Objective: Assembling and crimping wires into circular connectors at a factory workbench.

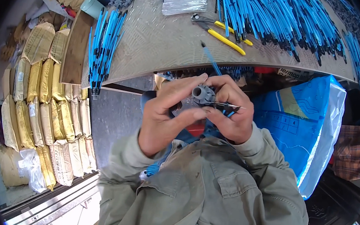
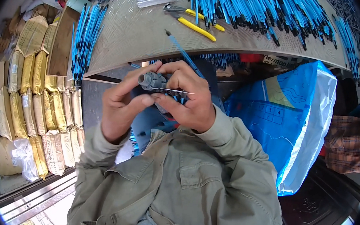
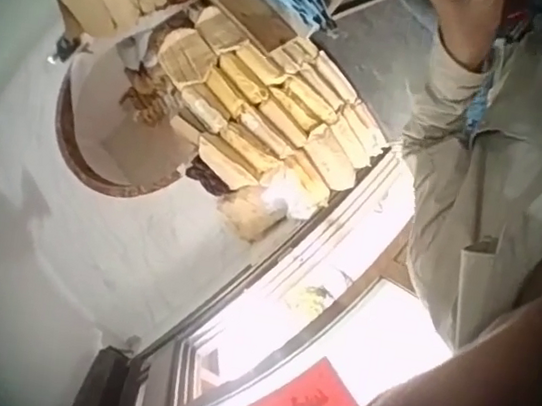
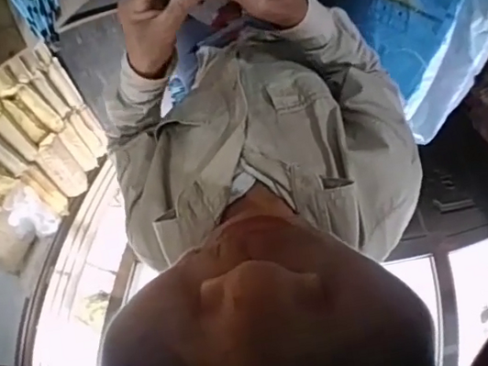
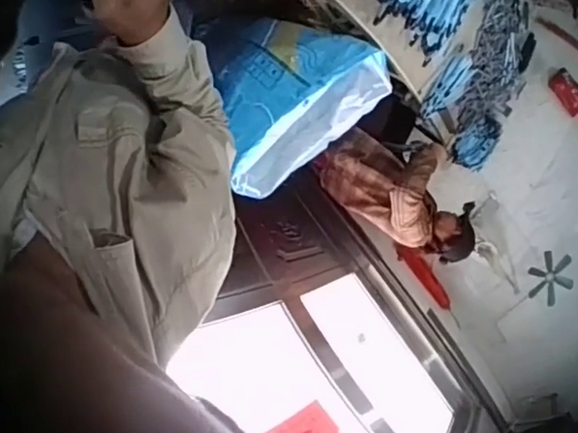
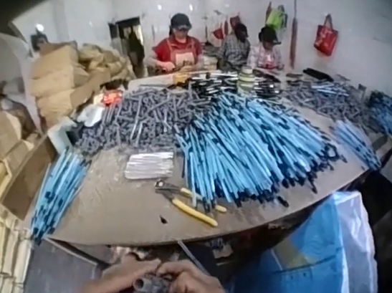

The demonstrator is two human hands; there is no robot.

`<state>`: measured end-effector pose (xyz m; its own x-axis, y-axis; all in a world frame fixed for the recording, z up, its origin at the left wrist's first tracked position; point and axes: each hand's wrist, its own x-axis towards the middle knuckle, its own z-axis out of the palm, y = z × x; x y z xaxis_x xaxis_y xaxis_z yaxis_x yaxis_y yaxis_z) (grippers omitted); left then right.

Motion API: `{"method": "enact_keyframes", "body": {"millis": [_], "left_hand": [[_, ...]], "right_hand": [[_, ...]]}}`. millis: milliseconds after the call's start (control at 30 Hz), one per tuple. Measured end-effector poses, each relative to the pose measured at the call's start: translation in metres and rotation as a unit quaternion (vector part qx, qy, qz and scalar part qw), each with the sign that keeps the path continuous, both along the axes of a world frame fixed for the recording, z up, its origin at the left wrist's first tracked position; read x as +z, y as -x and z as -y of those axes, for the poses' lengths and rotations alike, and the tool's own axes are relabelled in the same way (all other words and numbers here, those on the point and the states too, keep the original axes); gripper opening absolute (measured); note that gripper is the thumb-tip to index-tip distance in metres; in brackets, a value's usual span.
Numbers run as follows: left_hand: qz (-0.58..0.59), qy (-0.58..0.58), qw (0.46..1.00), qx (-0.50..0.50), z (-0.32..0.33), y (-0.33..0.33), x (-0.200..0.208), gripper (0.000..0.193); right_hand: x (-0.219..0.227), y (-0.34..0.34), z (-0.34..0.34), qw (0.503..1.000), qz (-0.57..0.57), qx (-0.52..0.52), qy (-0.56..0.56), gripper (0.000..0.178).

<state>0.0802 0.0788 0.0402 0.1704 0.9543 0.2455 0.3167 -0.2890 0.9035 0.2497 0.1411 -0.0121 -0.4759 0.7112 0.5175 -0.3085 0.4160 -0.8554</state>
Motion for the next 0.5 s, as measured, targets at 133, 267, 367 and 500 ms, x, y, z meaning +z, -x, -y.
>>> {"method": "enact_keyframes", "body": {"millis": [133,267,367,500], "left_hand": [[0.213,0.089,0.967,0.109,0.007,-0.014,-0.025,0.043],[0.208,0.058,0.966,0.145,0.01,-0.011,-0.033,0.041],[0.138,-0.011,0.978,0.157,0.01,-0.004,-0.039,0.039],[0.098,-0.065,0.973,0.198,0.011,-0.003,-0.046,0.036]], "right_hand": [[-0.015,0.011,0.004,0.999,0.019,-0.049,-0.004,0.027],[-0.021,0.019,0.003,0.999,0.001,-0.037,-0.015,0.025],[-0.025,0.027,0.002,0.999,-0.019,-0.03,-0.03,0.023],[-0.019,0.029,0.017,0.99,0.036,-0.135,-0.036,0.022]]}}
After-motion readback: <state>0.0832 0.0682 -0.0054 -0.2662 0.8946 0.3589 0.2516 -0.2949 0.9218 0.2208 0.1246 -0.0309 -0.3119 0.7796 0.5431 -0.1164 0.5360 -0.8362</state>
